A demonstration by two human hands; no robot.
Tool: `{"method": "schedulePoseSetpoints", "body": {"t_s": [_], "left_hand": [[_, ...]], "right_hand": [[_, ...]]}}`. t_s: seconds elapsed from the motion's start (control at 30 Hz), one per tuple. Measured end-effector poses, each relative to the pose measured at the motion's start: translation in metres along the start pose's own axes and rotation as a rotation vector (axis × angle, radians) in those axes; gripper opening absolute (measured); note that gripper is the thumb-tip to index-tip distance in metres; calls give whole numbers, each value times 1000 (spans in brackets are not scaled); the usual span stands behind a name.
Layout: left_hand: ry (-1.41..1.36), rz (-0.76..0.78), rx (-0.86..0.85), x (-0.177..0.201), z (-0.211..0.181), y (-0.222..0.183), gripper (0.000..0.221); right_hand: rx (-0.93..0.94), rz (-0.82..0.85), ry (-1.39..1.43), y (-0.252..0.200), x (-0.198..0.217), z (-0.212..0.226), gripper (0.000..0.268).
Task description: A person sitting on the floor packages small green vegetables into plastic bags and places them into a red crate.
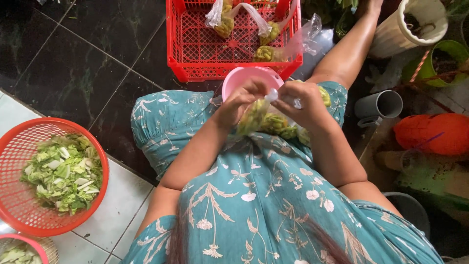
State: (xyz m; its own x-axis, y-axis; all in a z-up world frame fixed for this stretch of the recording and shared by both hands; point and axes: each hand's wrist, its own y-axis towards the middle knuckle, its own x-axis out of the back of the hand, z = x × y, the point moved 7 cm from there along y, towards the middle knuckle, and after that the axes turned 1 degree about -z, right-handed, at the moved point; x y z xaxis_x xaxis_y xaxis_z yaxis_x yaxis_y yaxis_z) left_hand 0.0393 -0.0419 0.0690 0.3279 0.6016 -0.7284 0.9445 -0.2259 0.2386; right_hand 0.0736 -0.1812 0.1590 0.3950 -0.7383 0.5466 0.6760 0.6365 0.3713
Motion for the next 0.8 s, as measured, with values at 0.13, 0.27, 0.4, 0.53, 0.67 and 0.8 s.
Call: {"method": "schedulePoseSetpoints", "body": {"t_s": [0.13,0.27,0.4,0.53,0.67,0.8], "left_hand": [[485,-43,-165,-14,-30,6,77],[763,-132,-115,-21,-41,0,51],[673,-163,-38,-7,-31,-2,28],[779,-224,-192,-8,-40,-3,11],[722,-219,-259,-9,-35,-2,11],[790,-56,-253,-35,-61,4,26]], "right_hand": [[-63,-16,-131,0,-1,-5,18],[-23,33,-234,4,-6,-1,21],[20,53,-289,3,-12,6,29],[32,29,-248,0,-9,7,21],[52,37,-198,3,-5,16,15],[23,53,-201,5,1,19,15]]}}
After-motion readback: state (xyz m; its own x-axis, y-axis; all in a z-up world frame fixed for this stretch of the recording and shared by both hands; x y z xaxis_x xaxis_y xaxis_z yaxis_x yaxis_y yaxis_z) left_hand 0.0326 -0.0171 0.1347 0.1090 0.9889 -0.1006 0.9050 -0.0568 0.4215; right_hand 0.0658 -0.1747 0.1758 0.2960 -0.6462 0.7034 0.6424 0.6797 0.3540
